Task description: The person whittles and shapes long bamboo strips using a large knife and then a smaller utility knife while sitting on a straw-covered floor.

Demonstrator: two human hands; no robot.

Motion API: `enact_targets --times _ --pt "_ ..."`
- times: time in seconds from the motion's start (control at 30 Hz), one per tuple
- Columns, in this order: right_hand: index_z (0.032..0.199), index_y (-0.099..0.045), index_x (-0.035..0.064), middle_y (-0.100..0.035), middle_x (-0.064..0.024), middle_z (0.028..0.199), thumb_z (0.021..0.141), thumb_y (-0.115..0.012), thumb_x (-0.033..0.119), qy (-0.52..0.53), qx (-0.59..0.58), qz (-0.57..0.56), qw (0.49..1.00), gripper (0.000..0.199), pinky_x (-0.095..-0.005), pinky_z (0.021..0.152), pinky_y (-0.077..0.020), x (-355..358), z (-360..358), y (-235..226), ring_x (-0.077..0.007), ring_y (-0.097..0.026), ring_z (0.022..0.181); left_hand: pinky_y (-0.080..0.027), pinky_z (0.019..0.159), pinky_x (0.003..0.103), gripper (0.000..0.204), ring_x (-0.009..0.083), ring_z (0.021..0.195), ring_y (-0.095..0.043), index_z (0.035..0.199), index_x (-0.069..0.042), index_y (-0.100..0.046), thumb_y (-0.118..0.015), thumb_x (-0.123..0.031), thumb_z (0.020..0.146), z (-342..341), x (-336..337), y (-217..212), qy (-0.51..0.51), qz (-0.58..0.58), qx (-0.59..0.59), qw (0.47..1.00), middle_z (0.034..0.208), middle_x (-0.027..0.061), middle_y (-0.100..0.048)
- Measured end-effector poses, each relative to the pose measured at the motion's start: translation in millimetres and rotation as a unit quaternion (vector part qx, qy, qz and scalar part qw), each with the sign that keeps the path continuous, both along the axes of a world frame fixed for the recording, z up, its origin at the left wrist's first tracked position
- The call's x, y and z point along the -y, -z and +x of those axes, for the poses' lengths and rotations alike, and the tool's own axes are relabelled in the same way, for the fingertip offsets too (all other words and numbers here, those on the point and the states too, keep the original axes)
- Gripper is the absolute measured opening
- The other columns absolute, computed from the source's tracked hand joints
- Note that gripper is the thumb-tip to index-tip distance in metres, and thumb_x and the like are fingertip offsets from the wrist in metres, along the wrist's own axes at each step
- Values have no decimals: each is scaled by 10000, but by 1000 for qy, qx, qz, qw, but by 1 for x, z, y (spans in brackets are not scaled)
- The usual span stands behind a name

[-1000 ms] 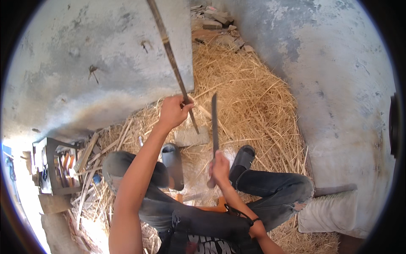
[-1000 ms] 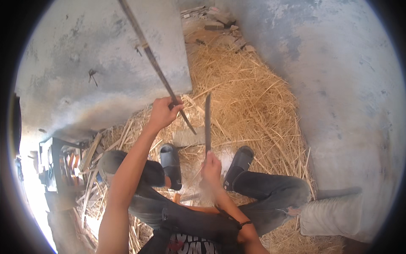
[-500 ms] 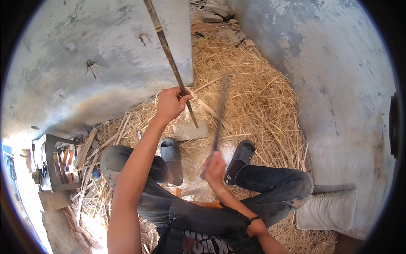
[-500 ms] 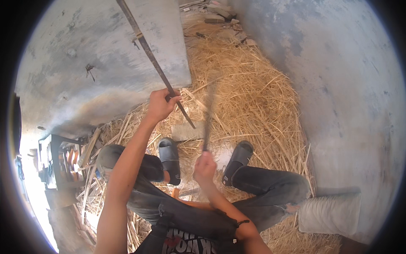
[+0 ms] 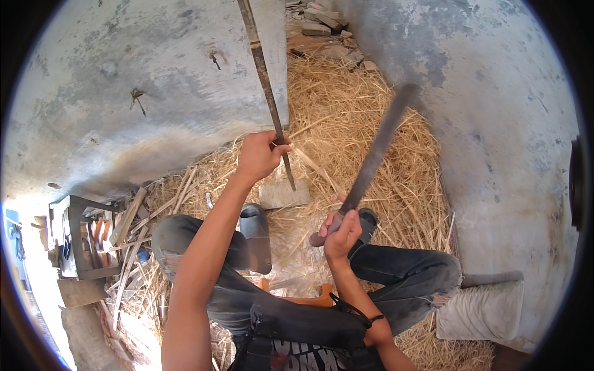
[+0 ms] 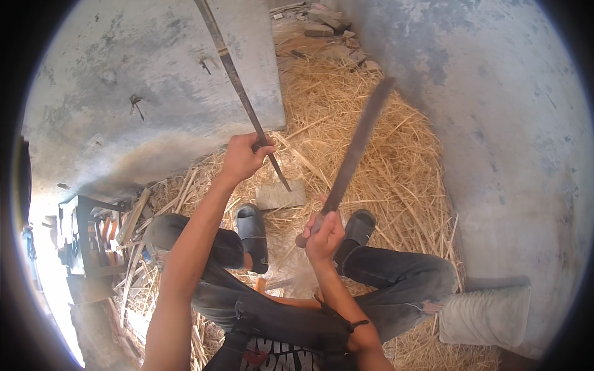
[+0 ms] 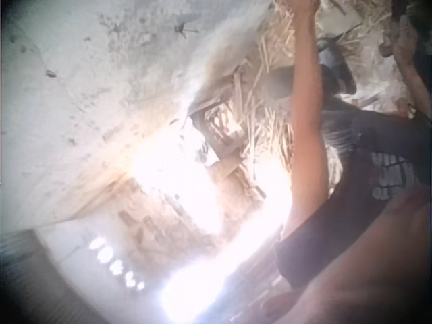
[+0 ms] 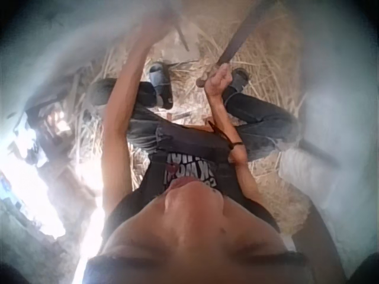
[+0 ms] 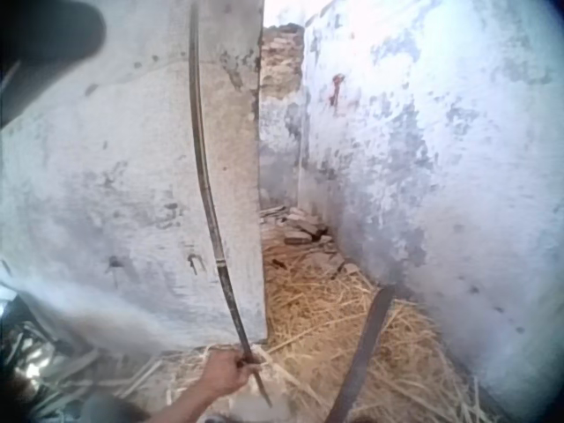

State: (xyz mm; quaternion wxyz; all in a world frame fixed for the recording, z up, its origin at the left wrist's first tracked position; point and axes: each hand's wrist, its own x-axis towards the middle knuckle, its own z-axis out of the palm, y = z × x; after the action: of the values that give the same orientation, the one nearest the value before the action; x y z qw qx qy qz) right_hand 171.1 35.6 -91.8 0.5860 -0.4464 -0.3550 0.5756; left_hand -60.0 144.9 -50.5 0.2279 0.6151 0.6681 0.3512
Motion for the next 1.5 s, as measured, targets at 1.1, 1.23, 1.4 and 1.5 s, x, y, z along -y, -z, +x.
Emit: enact_targets --times 1.1,1.23,1.4,1.5 --pt "1163 -644 12 -512 -37 653 1070 -456 423 -139 215 -263 930 461 -312 399 -416 15 22 108 -132 -498 459 -567 679 360 176 249 704 -734 932 -32 -762 -774 -183 844 -8 10 1 -68 40 -19 997 786 151 -743" --pt "1316 -579 -2 -535 -43 673 1098 -393 386 -70 73 -135 986 483 -268 459 -418 -6 11 18 -109 -510 493 -567 685 341 204 226 708 -734 984 -33 -760 -777 -182 846 -11 9 5 -74 12 -24 997 789 131 -749" --pt "1350 -503 -39 -529 -57 684 1109 -286 416 53 54 101 992 559 -272 495 -434 -8 0 3 -133 -497 508 -575 703 352 207 235 738 -745 993 -24 -753 -771 -178 856 -3 6 6 -62 11 -19 998 813 142 -754" --pt "1233 -577 -13 -520 -60 645 1100 -330 408 -3 122 73 990 507 -277 495 -426 16 -4 33 -141 -486 491 -575 703 353 207 236 741 -745 989 -20 -750 -770 -177 856 0 3 8 -61 10 -13 998 812 148 -753"
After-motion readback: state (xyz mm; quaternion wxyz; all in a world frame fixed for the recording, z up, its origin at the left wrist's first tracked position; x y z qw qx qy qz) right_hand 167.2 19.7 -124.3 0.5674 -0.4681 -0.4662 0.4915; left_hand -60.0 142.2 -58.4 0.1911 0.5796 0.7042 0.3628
